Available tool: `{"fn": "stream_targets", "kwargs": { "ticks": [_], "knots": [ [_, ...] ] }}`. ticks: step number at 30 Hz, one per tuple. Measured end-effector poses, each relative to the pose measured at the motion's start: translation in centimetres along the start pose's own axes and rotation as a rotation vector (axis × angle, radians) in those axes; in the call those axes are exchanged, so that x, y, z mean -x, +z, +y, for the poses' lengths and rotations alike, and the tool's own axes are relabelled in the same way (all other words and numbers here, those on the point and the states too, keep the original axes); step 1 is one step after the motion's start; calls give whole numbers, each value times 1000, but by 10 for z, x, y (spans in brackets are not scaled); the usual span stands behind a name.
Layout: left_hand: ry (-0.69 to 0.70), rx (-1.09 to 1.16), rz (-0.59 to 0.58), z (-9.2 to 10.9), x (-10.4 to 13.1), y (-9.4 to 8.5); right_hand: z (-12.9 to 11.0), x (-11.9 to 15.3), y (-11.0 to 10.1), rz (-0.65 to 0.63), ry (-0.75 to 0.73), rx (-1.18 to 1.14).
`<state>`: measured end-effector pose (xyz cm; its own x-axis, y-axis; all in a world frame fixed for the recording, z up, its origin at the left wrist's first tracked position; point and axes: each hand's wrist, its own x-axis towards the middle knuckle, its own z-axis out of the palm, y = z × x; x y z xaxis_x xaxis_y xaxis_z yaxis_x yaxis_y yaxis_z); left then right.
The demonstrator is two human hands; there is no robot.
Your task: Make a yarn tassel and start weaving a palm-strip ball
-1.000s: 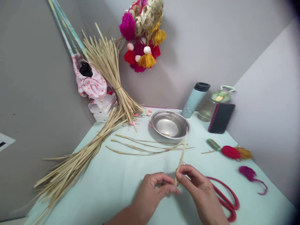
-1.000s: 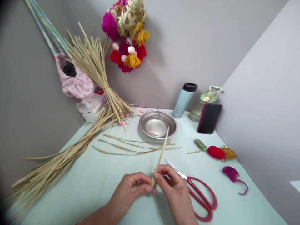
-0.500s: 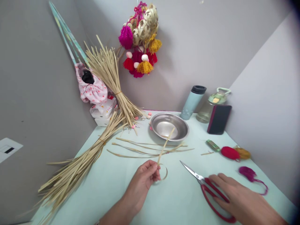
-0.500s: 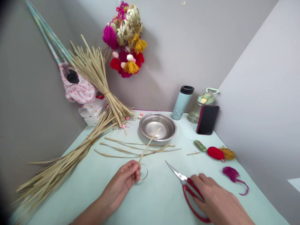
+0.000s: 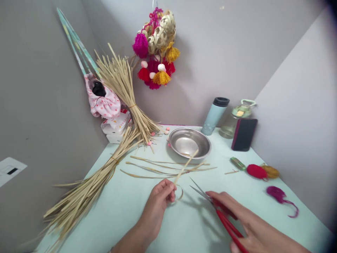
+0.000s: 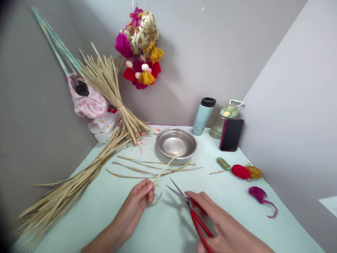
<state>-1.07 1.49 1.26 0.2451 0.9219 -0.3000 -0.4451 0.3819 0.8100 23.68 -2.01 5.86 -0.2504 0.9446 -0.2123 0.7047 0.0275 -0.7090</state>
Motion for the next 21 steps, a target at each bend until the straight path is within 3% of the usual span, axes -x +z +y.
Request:
{"fn": "stream_targets", "kwargs": {
  "ticks": [4,6,16,21],
  "knots": [
    [-46,-169,-117,1,7,8,-26,1,1,-285,160,-227],
    [-67,-212,-171,-1,9,11,-33,1,1,-347,189,-277],
    [-138,-202,-157,-9,7,10,-22,-7,12,-256,52,-318],
    [-133,-225,-167,-10,7,9,-24,-3,7,-187,-30,-204]
  ]
}}
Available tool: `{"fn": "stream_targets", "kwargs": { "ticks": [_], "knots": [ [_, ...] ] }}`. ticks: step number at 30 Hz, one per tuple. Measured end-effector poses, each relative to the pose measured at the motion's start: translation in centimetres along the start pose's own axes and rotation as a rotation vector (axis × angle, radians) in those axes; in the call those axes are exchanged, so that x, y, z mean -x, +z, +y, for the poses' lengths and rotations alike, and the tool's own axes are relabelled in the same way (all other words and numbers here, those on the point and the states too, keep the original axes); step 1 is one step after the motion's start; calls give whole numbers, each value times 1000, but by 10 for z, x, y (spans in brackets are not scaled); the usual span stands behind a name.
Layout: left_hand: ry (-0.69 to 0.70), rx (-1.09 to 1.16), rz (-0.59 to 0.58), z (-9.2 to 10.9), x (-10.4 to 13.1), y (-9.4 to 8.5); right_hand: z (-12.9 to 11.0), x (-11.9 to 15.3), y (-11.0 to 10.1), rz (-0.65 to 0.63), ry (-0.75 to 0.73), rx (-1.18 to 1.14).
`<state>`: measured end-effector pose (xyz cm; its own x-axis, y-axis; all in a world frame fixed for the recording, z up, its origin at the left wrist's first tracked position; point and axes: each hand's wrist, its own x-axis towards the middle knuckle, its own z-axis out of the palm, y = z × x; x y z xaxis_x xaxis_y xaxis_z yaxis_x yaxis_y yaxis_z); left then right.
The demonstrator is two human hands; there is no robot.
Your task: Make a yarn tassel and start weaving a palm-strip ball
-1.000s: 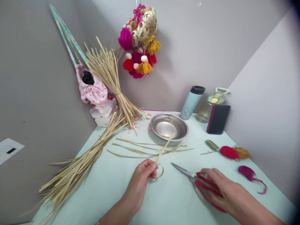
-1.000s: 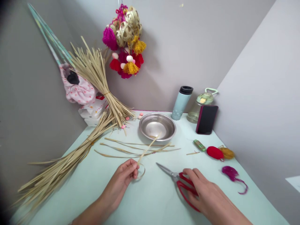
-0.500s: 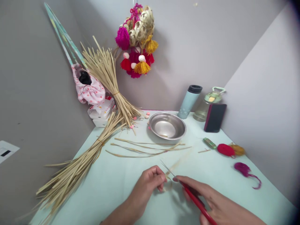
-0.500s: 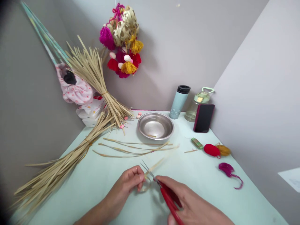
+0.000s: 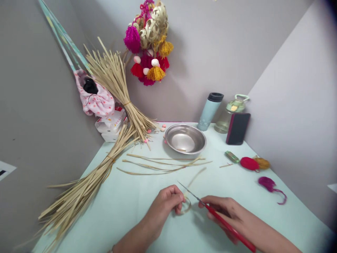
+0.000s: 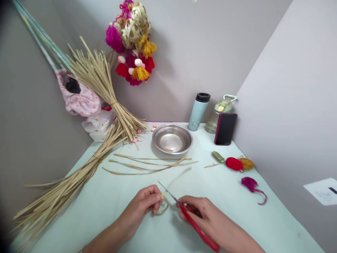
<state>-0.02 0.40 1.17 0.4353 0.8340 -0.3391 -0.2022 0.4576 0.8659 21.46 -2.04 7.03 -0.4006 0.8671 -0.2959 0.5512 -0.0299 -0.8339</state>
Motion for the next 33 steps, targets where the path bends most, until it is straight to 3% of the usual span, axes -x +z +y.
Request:
{"fn": "stream_targets", "kwargs": {
  "ticks": [6,10,13,16,21,27,30,33],
  "knots": [
    [-9,247,-16,-1,-3,-6,20,6,-6,61,22,369],
    [-25,397,-47,-2,-4,-7,38,6,-9,159,-90,565],
    [-22,402,-68,-4,-4,-5,36,4,-8,277,-134,640],
    [-13,353,-90,-6,-2,-1,22,0,1,356,-126,492],
    [-39,225,-171,-3,3,4,2,-5,26,251,-111,109],
    [-59,142,-267,5,3,0,6,-7,28,299,-260,86],
    [-31,145,-237,5,2,-1,7,-6,25,335,-331,128],
    [-5,181,-181,5,1,-1,6,-5,23,360,-310,132]
  ]
}}
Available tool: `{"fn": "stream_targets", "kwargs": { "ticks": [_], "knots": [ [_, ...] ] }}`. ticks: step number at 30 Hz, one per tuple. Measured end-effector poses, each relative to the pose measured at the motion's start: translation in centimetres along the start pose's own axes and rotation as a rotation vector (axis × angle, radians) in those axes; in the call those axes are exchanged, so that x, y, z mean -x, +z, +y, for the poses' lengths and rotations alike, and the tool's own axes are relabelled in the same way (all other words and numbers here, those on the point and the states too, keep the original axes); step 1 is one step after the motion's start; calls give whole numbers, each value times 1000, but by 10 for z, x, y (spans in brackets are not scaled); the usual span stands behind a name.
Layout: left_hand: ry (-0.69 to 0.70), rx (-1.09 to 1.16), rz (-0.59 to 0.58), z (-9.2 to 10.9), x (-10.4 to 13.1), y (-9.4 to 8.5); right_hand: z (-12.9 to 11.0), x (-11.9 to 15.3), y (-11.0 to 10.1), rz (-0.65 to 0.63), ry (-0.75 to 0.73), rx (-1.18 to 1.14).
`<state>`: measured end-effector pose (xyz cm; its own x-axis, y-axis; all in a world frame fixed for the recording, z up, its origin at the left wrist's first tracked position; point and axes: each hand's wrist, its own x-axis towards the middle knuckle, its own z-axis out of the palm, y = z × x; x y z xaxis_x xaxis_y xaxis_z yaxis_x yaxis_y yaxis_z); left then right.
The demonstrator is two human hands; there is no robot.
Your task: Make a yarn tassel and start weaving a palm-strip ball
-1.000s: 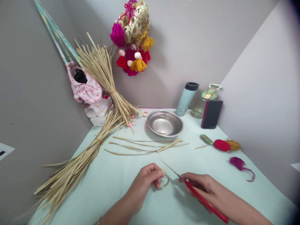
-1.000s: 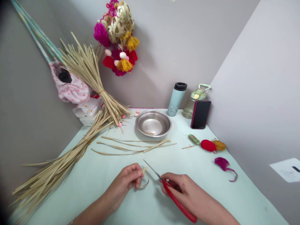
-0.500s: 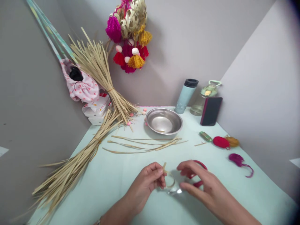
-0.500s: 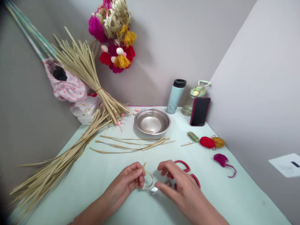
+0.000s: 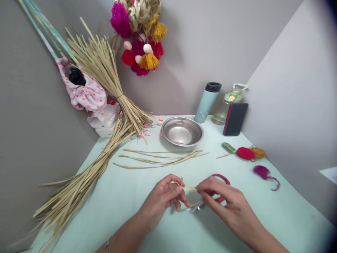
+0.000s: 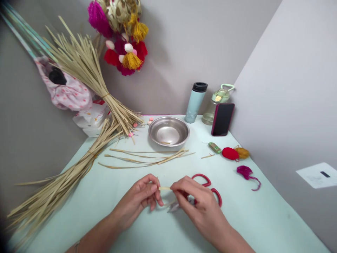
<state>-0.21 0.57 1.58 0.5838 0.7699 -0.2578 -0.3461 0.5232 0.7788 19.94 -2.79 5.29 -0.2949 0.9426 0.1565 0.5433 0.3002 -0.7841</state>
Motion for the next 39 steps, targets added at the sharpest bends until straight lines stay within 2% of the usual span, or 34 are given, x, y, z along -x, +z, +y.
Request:
{"fn": "stream_targets", "kwargs": {
  "ticks": [4,8,16,25,28,31,33,36,39],
  "knots": [
    [4,-7,1,0,1,0,1,1,-2,-27,-17,12],
    [-54,-68,-62,0,2,0,3,2,-1,-63,-76,18],
    [-160,-132,-97,-3,0,-4,1,3,1,-150,-134,-32],
    [-212,-158,-156,-4,0,-5,4,8,3,-121,-209,29],
    [-186,-157,-145,-5,1,-5,3,6,1,-132,-150,-11],
    [-182,-154,-128,-5,1,-5,-1,2,-4,-107,1,-83],
    [-193,-148,-135,-7,1,-5,-4,-1,-8,-135,70,-131],
    [-208,-125,-153,-8,1,-4,-7,-2,-10,-232,90,-193],
    [-205,-112,-179,-9,2,-2,-9,-1,-7,-237,84,-206]
  ]
}}
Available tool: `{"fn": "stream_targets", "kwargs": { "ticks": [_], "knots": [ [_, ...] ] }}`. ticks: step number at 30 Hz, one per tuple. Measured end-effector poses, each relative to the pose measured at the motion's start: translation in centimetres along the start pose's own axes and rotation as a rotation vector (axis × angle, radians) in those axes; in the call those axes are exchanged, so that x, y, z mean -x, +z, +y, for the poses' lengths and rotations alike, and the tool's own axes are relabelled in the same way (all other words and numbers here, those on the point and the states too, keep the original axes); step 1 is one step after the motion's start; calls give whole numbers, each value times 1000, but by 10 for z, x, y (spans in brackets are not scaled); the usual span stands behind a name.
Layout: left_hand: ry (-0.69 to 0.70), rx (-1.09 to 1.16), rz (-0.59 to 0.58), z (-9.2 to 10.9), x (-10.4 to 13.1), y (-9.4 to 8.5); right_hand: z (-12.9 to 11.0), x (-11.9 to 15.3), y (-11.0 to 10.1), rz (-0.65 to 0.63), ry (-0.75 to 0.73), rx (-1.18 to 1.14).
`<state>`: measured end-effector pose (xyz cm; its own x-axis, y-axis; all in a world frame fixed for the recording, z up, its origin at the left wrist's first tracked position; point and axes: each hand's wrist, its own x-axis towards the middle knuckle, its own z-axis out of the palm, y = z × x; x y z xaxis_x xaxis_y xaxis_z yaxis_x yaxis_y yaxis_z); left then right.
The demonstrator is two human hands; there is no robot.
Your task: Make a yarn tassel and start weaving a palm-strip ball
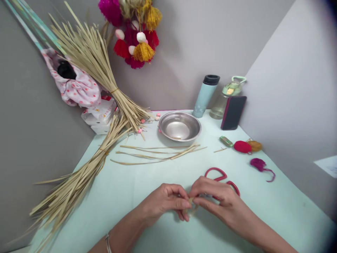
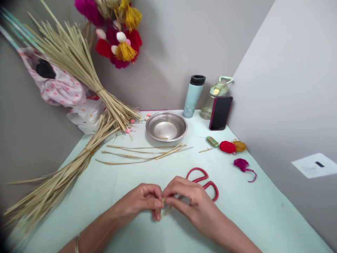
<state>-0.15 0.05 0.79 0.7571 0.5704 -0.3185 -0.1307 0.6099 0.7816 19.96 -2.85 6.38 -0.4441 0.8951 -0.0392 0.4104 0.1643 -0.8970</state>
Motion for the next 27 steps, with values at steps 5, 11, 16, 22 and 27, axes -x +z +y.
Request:
{"fn": "stream_targets", "kwargs": {
  "ticks": [5,11,16,22,27],
  "knots": [
    [83,55,-26,0,0,2,3,0,5,106,51,-59],
    [80,119,28,0,0,2,4,-4,6,143,124,-212],
    [56,123,-7,-3,0,5,4,-7,7,74,159,-432],
    [44,147,21,-3,0,7,5,-8,11,138,151,-369],
    [19,123,20,-3,1,7,-1,-7,3,81,133,-253]
  ]
}}
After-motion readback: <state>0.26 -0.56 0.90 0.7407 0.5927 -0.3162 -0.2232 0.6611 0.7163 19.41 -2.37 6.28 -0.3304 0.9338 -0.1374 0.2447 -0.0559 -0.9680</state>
